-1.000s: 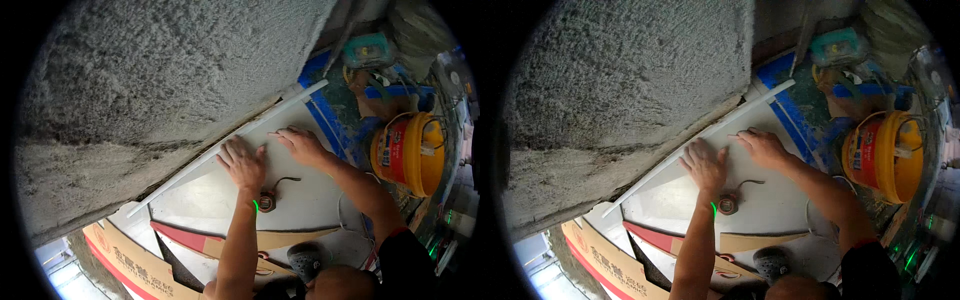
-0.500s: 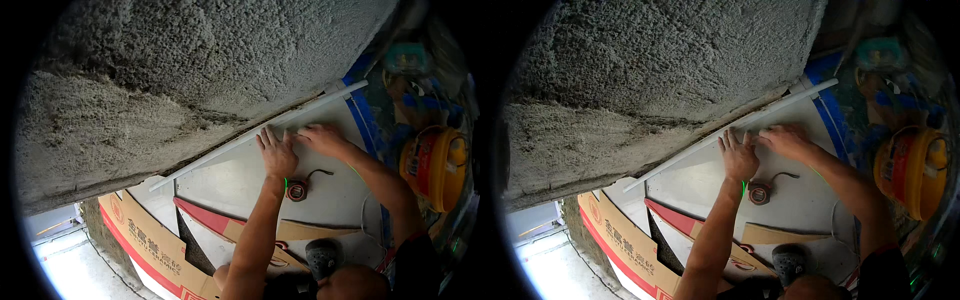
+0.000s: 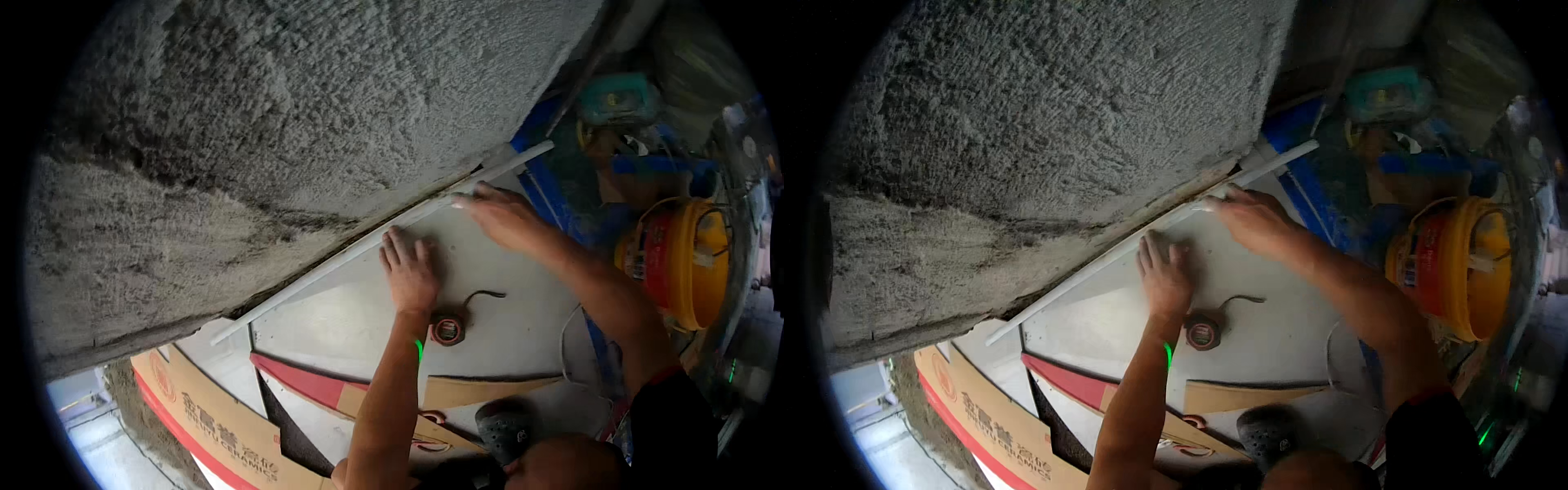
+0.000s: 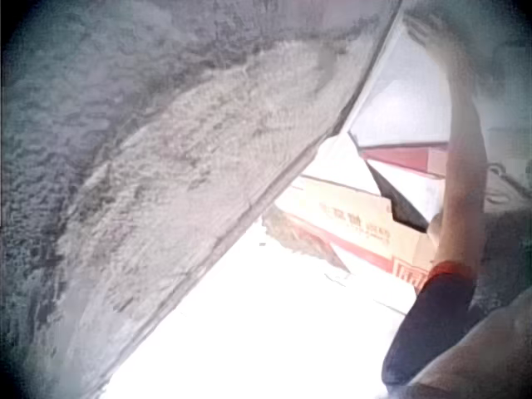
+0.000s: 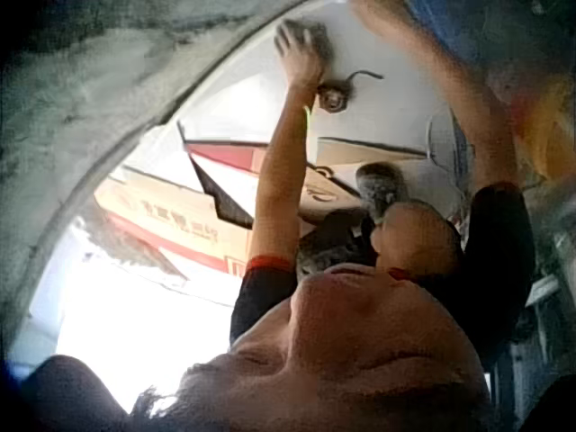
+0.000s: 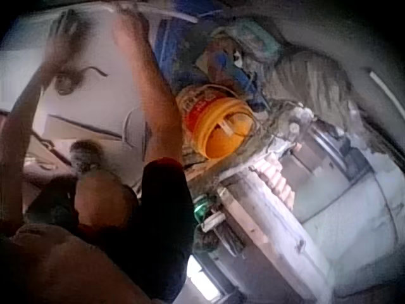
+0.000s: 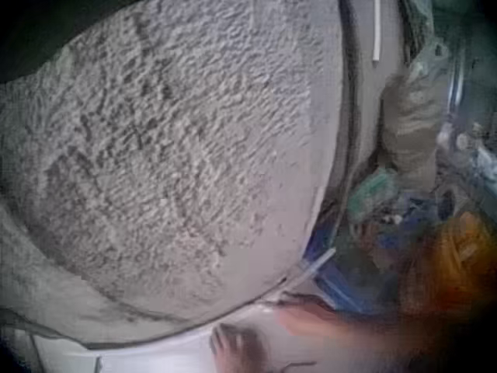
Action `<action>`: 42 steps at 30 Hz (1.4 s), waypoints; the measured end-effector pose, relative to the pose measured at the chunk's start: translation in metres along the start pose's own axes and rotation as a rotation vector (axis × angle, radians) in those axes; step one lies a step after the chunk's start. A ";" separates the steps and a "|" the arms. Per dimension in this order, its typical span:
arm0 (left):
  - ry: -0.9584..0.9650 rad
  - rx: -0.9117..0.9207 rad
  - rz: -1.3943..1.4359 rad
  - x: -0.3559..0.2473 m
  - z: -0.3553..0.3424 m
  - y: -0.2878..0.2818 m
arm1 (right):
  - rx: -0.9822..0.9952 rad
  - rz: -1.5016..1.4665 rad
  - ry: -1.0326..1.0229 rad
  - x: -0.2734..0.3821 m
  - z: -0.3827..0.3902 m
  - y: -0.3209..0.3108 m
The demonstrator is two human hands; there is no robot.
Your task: The person measures and marks cardboard and a white pipe using a pen and tape measure, then cuts the cardboard using scissors.
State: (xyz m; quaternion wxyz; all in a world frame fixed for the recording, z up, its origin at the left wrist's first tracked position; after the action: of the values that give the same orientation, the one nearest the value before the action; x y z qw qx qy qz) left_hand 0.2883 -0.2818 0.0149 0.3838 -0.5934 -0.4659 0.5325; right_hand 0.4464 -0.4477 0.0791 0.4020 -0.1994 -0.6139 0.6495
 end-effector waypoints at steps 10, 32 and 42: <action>0.020 0.027 -0.037 0.012 0.011 0.027 | -0.135 -0.286 -0.061 0.105 0.006 0.001; -0.152 0.221 -0.007 -0.005 -0.002 -0.002 | -0.213 -0.463 -0.238 0.167 -0.014 0.048; 0.012 -0.051 -0.122 0.005 0.009 0.017 | -0.197 -0.447 -0.099 0.108 -0.001 0.029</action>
State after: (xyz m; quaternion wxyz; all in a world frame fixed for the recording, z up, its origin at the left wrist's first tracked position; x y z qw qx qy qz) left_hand 0.2821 -0.2823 -0.0043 0.4031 -0.5763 -0.5125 0.4927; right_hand 0.3745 -0.3619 0.0768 0.4838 -0.0646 -0.7220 0.4905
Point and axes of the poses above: each hand's wrist, its own z-axis away from the middle knuckle, its own y-axis out of the palm, x = y × z, the point moved 1 cm from there along -z, towards the middle knuckle, and after that the axes turned 15 degrees about y, right-handed, at the moved point
